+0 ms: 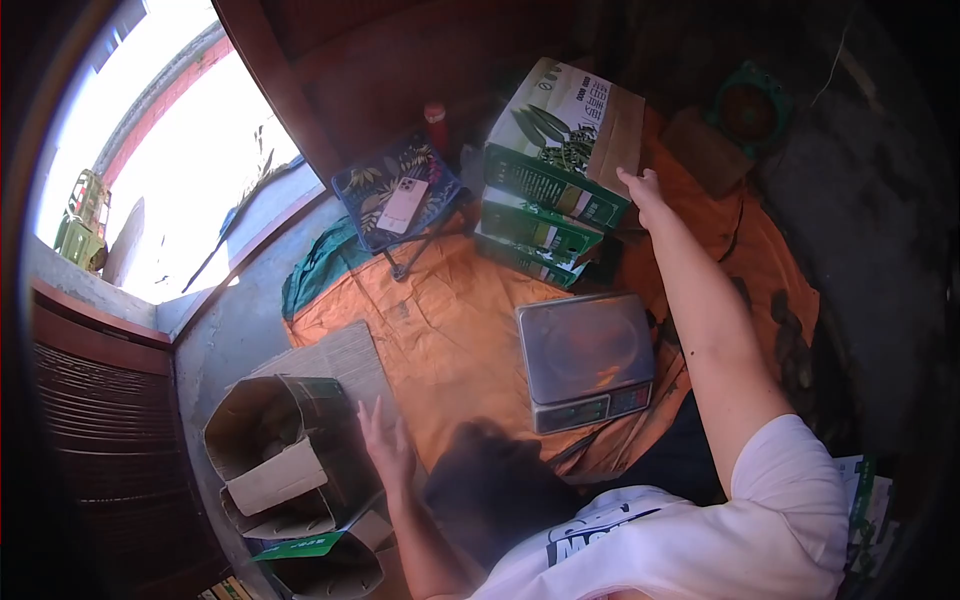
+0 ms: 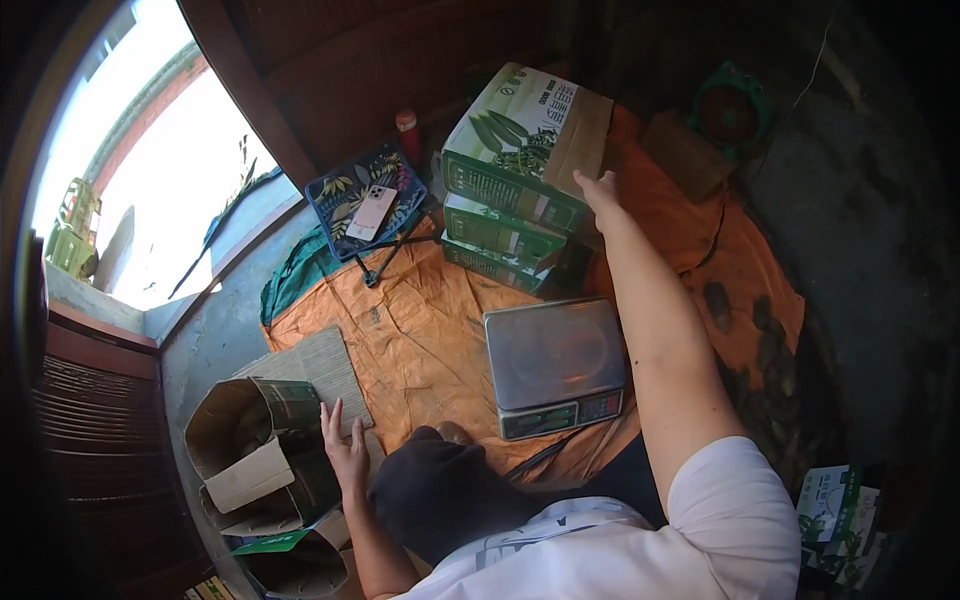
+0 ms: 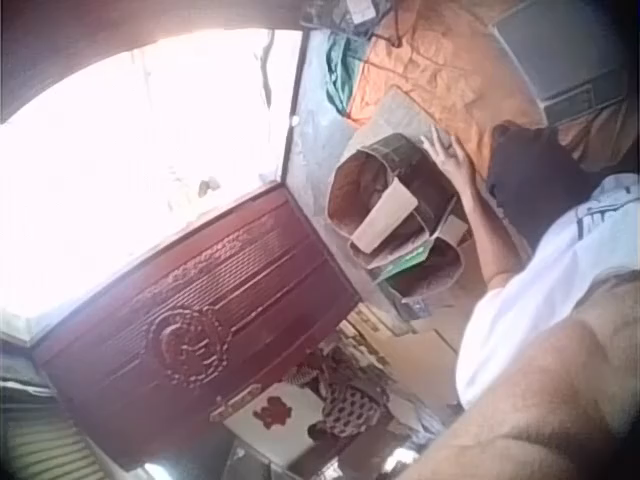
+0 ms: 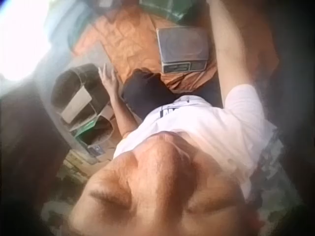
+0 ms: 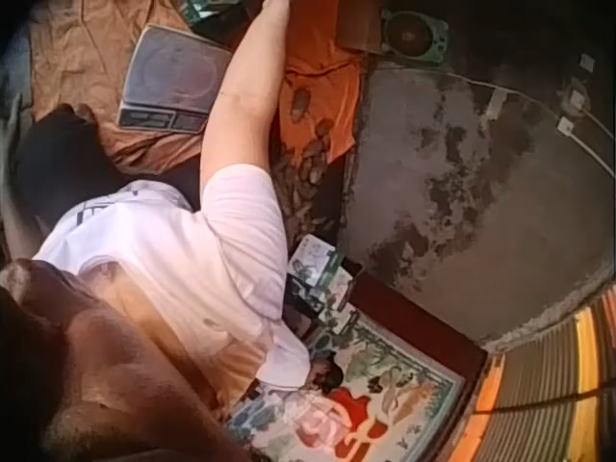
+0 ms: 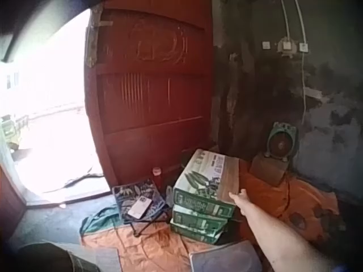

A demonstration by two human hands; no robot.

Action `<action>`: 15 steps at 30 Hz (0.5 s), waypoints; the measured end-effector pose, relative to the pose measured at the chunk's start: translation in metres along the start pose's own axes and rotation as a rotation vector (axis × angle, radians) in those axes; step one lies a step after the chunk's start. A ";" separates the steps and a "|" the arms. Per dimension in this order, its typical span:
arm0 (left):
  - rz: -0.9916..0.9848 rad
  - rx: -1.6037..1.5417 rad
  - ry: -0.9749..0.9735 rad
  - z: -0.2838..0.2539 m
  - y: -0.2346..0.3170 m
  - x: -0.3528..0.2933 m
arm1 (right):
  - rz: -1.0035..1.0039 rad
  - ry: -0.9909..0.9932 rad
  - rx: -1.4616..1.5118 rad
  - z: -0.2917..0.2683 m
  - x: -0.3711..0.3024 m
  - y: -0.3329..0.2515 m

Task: The person packs radishes by hand from a pile on a tarp into cardboard boxes, weighing each box on a digital scale.

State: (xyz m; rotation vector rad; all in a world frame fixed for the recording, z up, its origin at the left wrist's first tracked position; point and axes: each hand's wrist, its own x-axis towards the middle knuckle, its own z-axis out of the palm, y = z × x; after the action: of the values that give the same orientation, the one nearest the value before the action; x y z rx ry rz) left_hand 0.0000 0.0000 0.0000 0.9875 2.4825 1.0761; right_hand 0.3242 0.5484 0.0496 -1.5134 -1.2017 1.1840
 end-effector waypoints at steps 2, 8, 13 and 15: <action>0.043 -0.031 -0.033 -0.002 0.020 0.011 | -0.022 -0.013 -0.112 0.018 0.009 -0.003; 0.150 0.072 -0.038 -0.026 0.067 0.000 | 0.192 -0.080 -0.122 0.018 -0.037 -0.012; 0.234 0.013 0.003 -0.031 0.111 0.005 | 0.298 -0.121 -0.018 -0.027 -0.030 -0.002; 0.262 -0.017 0.005 -0.032 0.127 0.007 | 0.276 -0.090 0.187 -0.066 -0.028 0.009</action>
State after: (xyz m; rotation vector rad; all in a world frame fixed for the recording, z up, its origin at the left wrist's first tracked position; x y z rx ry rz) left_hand 0.0415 0.0506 0.1139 1.3339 2.3905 1.1730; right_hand 0.3876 0.5158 0.0587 -1.5301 -0.9287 1.5174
